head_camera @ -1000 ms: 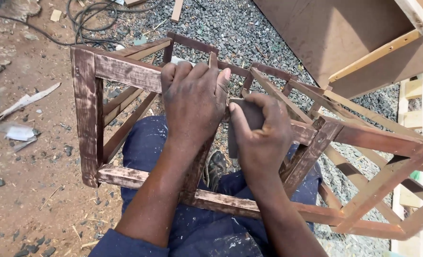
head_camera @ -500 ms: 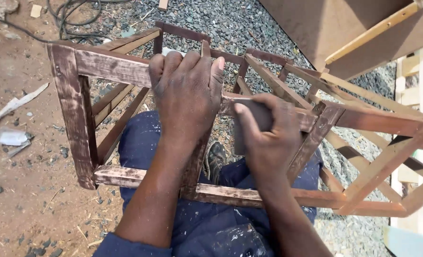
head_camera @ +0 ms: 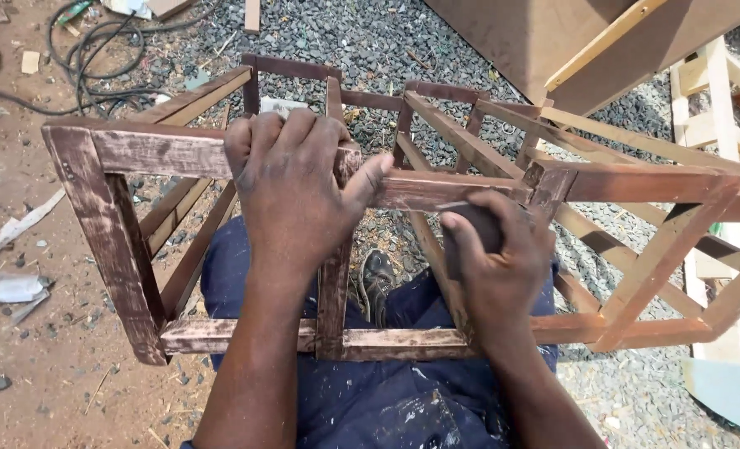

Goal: The person sands a wooden frame using a sanding block, focusing on the edges and corners. They hold the frame with one hand and rub the sanding block against the wood with the other, occasionally adjusting their grip to reach different sections.

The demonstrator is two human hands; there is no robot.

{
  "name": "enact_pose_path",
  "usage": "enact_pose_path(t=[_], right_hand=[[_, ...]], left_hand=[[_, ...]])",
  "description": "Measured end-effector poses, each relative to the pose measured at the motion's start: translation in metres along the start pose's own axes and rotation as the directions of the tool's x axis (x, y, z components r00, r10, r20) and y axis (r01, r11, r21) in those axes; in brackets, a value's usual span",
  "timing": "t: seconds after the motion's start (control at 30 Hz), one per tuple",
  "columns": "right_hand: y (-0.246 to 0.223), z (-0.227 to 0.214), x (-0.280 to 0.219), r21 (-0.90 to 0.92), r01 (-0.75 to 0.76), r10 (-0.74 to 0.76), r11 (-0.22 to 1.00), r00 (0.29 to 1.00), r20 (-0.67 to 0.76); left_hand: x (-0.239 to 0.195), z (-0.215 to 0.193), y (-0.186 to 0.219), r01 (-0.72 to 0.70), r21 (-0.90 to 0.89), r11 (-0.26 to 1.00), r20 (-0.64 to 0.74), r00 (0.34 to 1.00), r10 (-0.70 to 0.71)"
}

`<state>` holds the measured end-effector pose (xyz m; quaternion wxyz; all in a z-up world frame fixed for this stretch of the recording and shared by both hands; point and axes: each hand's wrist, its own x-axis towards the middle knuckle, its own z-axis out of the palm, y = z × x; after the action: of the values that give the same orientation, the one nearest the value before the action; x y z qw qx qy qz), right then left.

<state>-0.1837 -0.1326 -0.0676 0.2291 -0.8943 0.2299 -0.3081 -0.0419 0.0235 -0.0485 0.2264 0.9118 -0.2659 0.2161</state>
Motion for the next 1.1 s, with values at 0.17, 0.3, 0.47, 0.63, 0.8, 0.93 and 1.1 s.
enact_pose_path(t=[0.17,0.3,0.47,0.63,0.8,0.93,1.1], right_hand=[[-0.009,0.008,-0.001,-0.056,0.109,-0.114,0.992,0.988,-0.101],[-0.024,0.042,0.003,-0.083,0.341,-0.349,0.936,0.928,-0.128],[0.012,0.037,0.006,-0.083,0.392,-0.399,0.916,0.914,-0.079],[0.001,0.033,0.011,-0.116,0.473,-0.484,0.873,0.871,-0.089],[-0.020,0.041,0.021,-0.131,0.629,-0.640,0.766,0.765,-0.074],[0.010,0.008,0.026,-0.184,0.598,-0.598,0.780,0.799,0.064],[-0.006,0.002,0.031,-0.197,0.633,-0.640,0.749,0.768,0.032]], left_hand=[[-0.001,0.001,-0.003,-0.019,0.049,0.999,0.064,0.998,0.016],[-0.002,-0.001,-0.007,-0.024,0.035,0.999,0.089,0.996,0.021],[-0.003,-0.010,-0.004,-0.036,-0.075,0.997,0.034,0.999,0.038],[-0.002,-0.006,-0.003,-0.039,-0.047,0.998,0.023,0.999,0.041],[0.000,-0.009,-0.003,-0.033,-0.004,0.999,0.061,0.998,0.033],[-0.002,-0.010,-0.003,-0.044,-0.039,0.998,0.033,0.998,0.045],[0.000,-0.008,-0.001,-0.002,-0.018,1.000,0.054,0.999,0.003]])
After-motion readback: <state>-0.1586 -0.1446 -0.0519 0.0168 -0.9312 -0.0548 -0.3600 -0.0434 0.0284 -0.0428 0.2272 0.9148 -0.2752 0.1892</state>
